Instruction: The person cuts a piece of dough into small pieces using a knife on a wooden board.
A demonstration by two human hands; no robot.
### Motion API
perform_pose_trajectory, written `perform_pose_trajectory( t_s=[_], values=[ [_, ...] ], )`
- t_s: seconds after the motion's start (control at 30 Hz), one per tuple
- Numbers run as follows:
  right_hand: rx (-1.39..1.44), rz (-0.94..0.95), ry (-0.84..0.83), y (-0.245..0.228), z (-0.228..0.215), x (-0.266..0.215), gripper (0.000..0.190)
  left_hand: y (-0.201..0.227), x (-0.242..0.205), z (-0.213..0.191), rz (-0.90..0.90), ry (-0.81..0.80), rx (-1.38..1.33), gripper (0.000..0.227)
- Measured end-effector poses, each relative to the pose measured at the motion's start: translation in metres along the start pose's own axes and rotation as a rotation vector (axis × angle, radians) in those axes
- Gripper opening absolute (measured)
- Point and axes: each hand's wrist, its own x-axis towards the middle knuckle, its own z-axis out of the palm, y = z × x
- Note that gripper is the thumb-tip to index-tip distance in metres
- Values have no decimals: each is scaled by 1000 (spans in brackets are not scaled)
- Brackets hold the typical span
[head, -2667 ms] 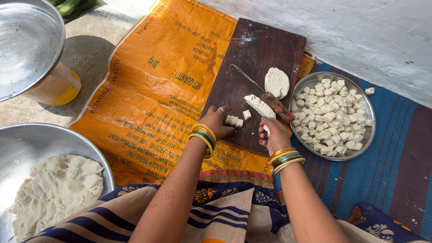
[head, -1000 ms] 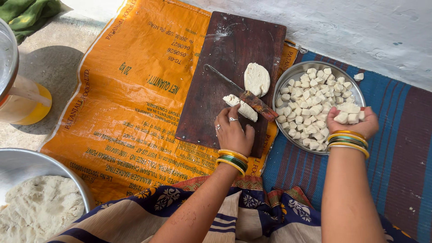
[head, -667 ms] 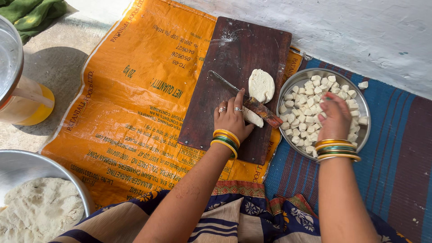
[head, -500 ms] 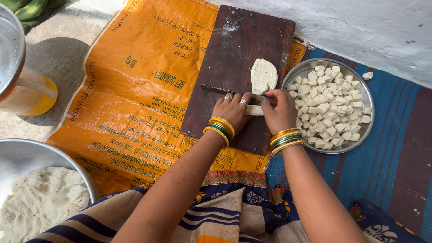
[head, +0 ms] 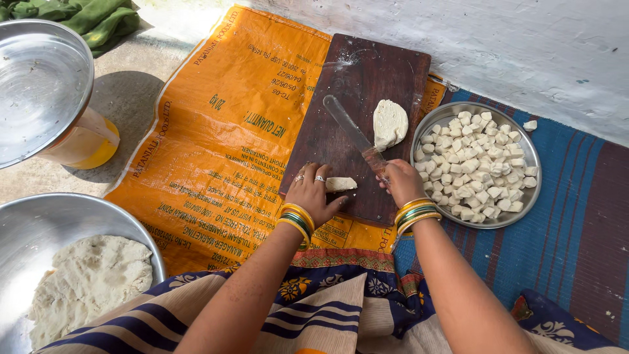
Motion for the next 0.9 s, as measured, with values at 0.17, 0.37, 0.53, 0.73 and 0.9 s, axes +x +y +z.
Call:
perform_pose_trajectory(
  t_s=[0.17, 0.37, 0.53, 0.73, 0.9],
  values=[
    [306, 74, 190, 14, 36, -19, 37, 35, 24, 29, -242, 118, 116, 58],
    [409, 90, 199, 12, 43, -21, 44, 26, 90, 2, -396, -93, 108, 70],
    [376, 113, 168, 15, 36, -21, 43, 16, 153, -9, -452, -86, 132, 72],
    [412, 137, 174, 7, 36, -25, 43, 19, 120, 8, -243, -159, 174, 75],
    [482, 136, 186, 3, 35, -21, 41, 32, 23, 39, -36, -81, 233, 75]
  ],
)
